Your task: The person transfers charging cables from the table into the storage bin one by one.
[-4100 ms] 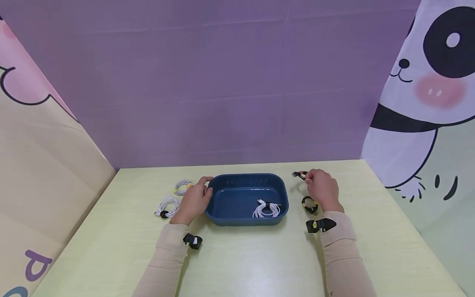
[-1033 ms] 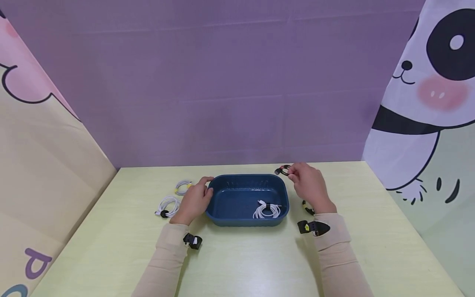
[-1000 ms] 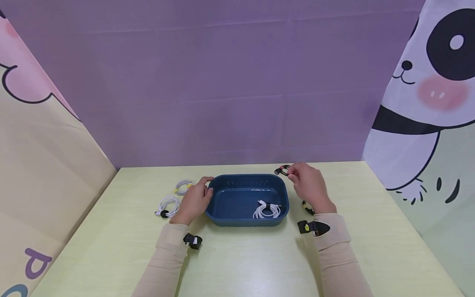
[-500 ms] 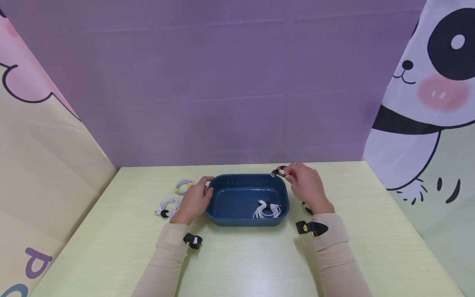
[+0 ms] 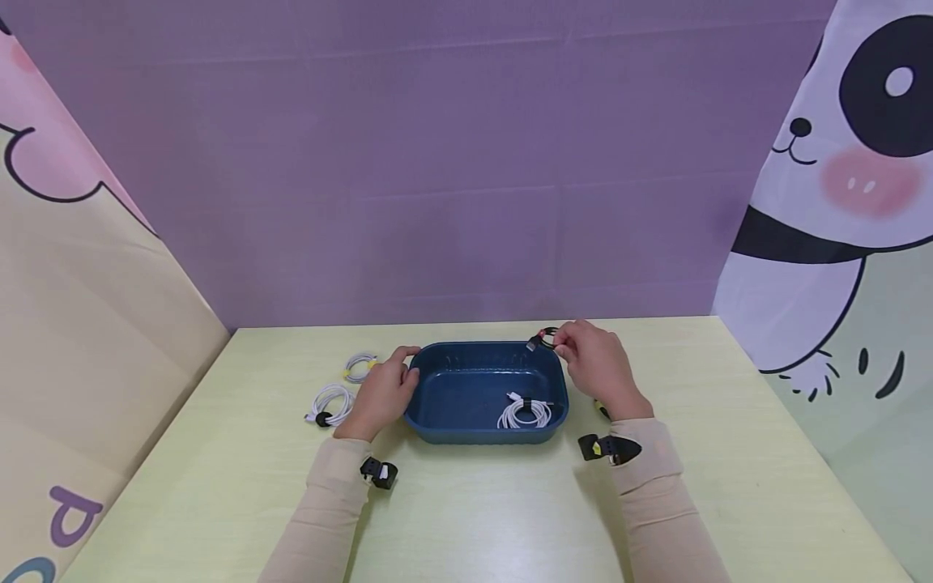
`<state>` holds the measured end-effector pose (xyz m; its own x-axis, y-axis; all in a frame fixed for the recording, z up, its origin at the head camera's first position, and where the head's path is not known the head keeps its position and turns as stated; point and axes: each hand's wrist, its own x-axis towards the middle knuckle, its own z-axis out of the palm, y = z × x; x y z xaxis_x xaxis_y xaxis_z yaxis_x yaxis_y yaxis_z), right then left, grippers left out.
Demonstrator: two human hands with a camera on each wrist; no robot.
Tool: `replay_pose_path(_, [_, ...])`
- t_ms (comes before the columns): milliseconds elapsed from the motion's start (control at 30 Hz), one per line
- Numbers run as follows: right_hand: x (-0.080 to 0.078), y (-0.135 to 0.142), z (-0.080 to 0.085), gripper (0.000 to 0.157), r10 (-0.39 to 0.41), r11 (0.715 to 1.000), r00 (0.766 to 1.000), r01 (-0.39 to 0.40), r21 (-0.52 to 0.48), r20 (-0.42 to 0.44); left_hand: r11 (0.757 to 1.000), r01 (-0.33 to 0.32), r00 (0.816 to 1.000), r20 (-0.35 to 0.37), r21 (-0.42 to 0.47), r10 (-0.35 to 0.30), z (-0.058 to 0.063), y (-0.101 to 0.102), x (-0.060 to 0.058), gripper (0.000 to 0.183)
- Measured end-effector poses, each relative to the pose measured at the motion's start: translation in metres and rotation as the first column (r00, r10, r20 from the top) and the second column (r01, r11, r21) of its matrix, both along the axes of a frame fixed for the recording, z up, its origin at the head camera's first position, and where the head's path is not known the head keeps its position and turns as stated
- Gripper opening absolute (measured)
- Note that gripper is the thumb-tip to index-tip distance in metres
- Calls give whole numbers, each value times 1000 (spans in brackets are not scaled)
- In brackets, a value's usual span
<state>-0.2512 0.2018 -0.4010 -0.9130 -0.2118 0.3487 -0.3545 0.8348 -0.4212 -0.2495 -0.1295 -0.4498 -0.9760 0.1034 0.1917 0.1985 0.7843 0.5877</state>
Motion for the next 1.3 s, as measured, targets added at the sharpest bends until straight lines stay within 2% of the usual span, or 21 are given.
replay_pose_path(300, [0,-2,-1,7,28,1000,1000,-28,0,0,1000,-3,1000,-1,-7,3,0,0,0,40])
replay_pose_path(600, [1,-7,1,4,56,998,998,-56,3,7,1000,6,1000,-15,-2,-6,0,0,0,39])
replay_pose_path(900, [-1,-10,-2,4,112,994,994,-112,11,-4,1000,2,1000,-1,3,-2,0,0,-1,40])
replay_pose_path(1300, [-1,-16,-6,5,126,992,992,-127,23,28,1000,6,1000,4,5,-6,0,0,-1,41])
